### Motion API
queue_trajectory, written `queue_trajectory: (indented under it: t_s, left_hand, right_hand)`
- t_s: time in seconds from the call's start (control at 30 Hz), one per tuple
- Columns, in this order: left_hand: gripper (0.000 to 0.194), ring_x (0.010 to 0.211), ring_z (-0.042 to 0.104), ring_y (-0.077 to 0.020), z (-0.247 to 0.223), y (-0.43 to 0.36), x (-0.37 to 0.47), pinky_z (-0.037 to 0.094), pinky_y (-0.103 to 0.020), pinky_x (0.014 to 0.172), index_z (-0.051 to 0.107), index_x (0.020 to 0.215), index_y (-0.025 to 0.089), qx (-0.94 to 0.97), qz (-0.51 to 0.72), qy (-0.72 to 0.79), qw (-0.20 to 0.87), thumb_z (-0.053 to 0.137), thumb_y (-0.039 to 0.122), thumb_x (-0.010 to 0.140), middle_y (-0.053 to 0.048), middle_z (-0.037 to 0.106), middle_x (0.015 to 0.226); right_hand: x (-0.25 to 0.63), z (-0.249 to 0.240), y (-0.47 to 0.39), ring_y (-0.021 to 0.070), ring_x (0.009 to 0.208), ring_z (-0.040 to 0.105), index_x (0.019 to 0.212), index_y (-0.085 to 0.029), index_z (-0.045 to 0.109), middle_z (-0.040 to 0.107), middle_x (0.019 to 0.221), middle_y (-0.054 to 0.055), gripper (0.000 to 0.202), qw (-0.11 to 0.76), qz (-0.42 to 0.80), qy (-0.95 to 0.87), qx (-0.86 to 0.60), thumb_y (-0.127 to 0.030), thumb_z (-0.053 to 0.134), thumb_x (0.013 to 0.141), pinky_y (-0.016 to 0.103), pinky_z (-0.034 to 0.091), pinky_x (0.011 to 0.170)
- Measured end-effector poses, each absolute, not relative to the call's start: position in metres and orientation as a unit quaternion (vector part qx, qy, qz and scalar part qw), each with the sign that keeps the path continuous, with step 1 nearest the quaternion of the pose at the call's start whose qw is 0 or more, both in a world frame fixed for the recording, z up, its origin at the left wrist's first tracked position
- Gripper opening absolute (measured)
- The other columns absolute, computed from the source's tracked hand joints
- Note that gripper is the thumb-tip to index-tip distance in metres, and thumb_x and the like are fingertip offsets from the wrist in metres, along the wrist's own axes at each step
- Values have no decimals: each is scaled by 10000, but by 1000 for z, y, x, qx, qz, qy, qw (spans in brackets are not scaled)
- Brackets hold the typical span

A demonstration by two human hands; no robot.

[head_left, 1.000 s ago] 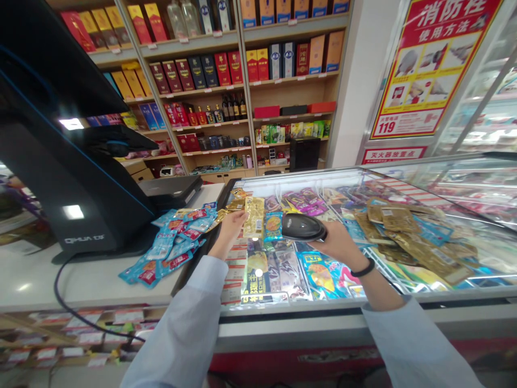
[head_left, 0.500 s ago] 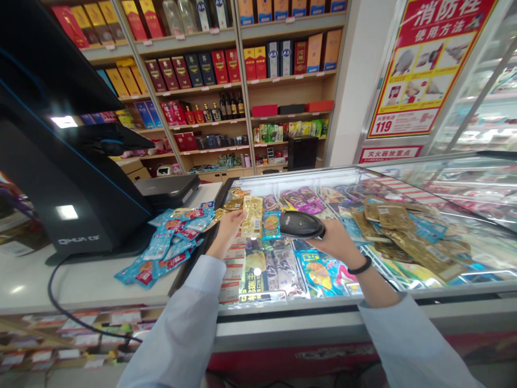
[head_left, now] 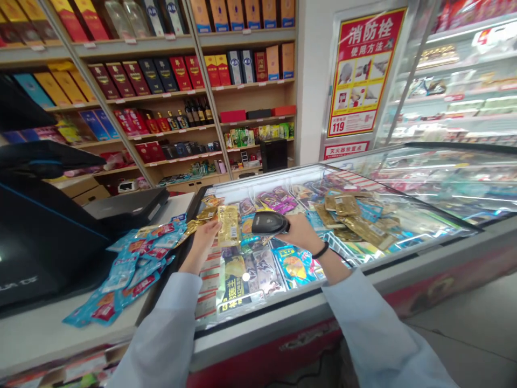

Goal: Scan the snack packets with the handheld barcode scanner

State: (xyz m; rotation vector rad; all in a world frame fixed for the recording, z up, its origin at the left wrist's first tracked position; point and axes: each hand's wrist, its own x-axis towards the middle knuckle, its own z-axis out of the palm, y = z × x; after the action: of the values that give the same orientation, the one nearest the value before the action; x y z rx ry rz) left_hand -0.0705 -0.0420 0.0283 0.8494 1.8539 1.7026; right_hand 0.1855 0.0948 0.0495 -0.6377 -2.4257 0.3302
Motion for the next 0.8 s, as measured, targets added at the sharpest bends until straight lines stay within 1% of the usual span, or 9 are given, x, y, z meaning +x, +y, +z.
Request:
queue_trajectory:
  t_s: [0.13,0.27,0.33,0.43,0.57,0.7,0.8]
  left_hand:
    - [509,652,668,-205,29,-41,-64,512,-292,565,687,910,141,311,620,674,252,760,509,566,-62,728,777]
    - [436,658,677,-204,29,-34,-58,508,-284,558,674,919,147,305,621,669,272,732,471,633,-69,729,769]
    - [395,652,676,-198,33,-26,-53,505,-276,558,673,917,150,293,621,668,288,723,439,651,-69,727,754]
    - [377,652,678,-197,43,-8,-40,505,-273,568,676,917,146,288,625,659,302,717,417,659,-72,722,729]
    - [404,659,677,-203,56,28,-6,492,-269,560,692,899,134,332,607,648,318,709,448,645,-90,723,729]
    - [418,674,675,-198,59,68,42,487,-272,577,699,905,136,364,588,630,353,699,466,648,-80,723,751]
    - [373,674,671,-198,57,94,78,493,-284,595,711,889,159,368,567,633,378,716,450,656,-69,717,729]
  right_hand:
    - [186,55,94,259,795,691,817,-182,711,739,788,82,216,307,122,-906,-265,-345,711,675,264,448,624]
    - [196,66,93,252,782,691,821,-184,715,735,774,82,250,318,124,-897,-280,-393,708,683,260,445,613]
    - [206,72,93,259,772,690,788,-183,714,731,755,87,248,317,115,-895,-292,-406,701,681,266,445,608]
    - [228,82,98,264,751,689,724,-174,704,725,724,90,193,321,106,-888,-311,-359,692,673,273,448,609]
    - [262,88,110,259,744,688,724,-175,702,726,721,73,153,356,112,-869,-326,-309,685,652,266,452,603]
    - [300,86,126,265,712,686,684,-182,700,713,663,63,157,383,106,-843,-362,-334,678,651,276,461,589]
    - [332,82,140,283,756,688,738,-176,719,727,719,76,206,419,116,-812,-389,-359,683,650,301,485,616]
